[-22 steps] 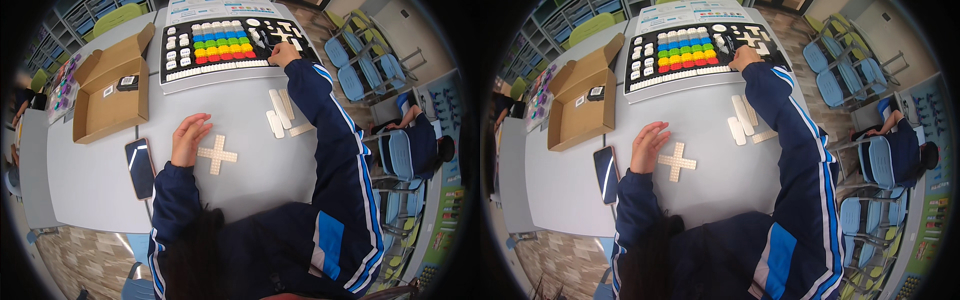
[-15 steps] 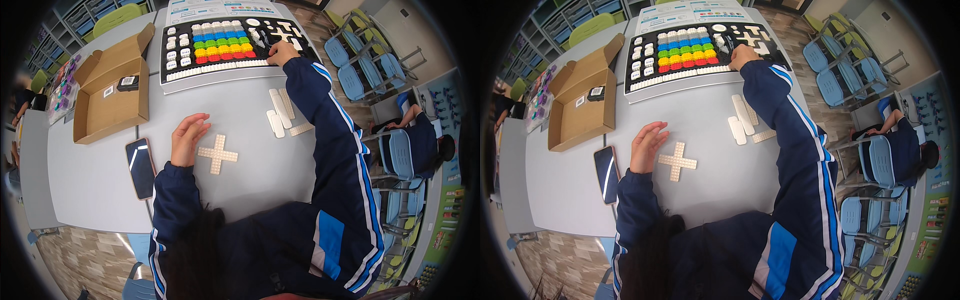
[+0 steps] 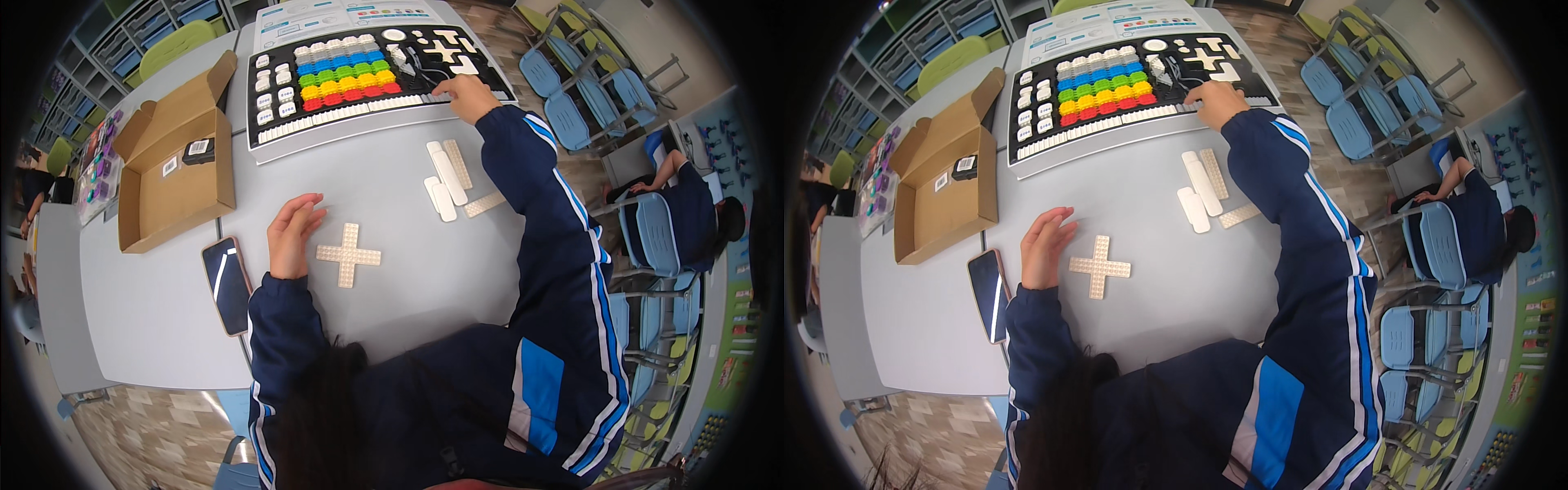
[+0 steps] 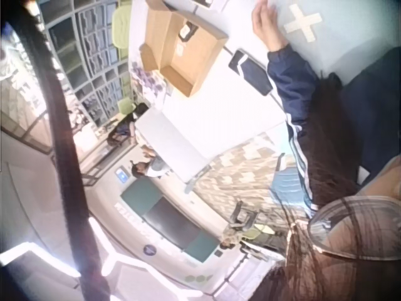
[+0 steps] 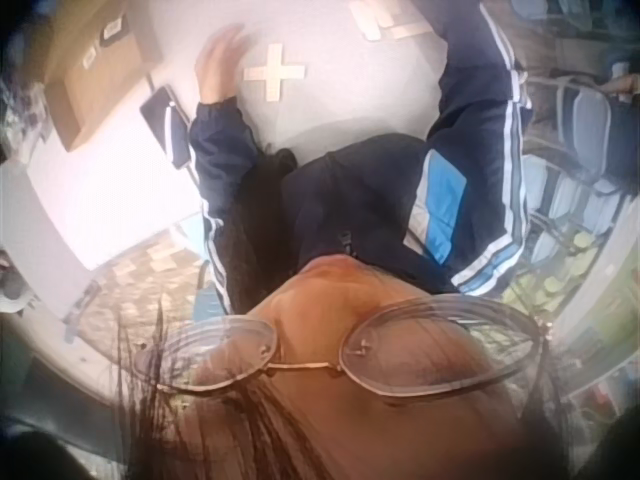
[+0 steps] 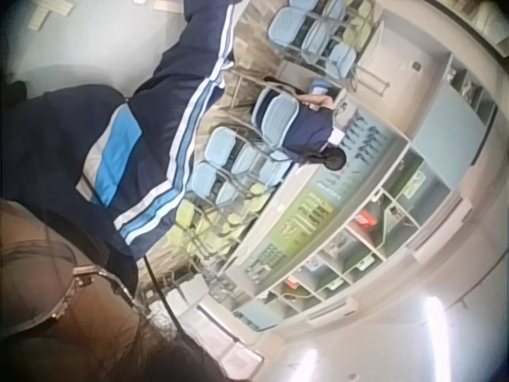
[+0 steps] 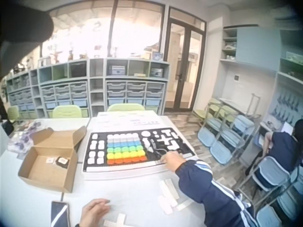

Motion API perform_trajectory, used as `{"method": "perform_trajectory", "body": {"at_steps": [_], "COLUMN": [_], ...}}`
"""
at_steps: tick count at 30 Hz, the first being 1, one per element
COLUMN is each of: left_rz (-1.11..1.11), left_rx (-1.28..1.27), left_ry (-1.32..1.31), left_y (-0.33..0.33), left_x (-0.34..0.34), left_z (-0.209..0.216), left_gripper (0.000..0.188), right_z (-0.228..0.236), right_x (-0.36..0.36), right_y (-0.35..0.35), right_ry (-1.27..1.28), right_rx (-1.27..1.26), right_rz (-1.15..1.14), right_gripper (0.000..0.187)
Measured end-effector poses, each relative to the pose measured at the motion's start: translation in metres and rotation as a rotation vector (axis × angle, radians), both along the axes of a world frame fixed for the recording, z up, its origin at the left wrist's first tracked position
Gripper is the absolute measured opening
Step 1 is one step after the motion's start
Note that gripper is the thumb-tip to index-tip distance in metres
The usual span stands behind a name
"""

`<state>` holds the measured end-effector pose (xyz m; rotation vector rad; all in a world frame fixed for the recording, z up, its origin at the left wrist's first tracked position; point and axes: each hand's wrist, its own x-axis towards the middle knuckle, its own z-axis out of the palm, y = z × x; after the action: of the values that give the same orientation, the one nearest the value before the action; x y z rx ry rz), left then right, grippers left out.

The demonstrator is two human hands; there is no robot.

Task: The person assembles small white and gray interlocking blocks into a cross-shaped structure on a table. They repeatedly pick up blocks, connect them, and place them into a tray. The person closes the tray lid at the end.

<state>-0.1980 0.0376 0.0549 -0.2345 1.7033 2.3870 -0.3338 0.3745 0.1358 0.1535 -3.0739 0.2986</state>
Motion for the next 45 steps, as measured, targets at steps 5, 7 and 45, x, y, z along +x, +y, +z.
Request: {"method": "perform_trajectory", "body": {"at_steps": [5, 7, 45], "left_rz": [0.024, 0.020, -0.069], "left_rx": [-0.222, -0.272, -0.328], "left_ry": [0.092, 0.121, 0.395], "left_y": [-0.003, 0.004, 0.029], "left_x": [0.002, 0.002, 0.010], "left_z": [-0.004, -0.003, -0.006], "left_gripper": [0.020, 0.019, 0.026], "right_z": [0.004, -0.014, -0.041], "right_x": [0.050, 0.066, 0.124], "right_y": [0.008, 0.016, -0.028], "right_ry": [0.010, -0.108, 0.020], "right_rx": [-0.212, -0.203, -1.251], "right_rz": [0.018, -0.103, 0.163], "right_gripper": [0.019, 0.026, 0.023]}}
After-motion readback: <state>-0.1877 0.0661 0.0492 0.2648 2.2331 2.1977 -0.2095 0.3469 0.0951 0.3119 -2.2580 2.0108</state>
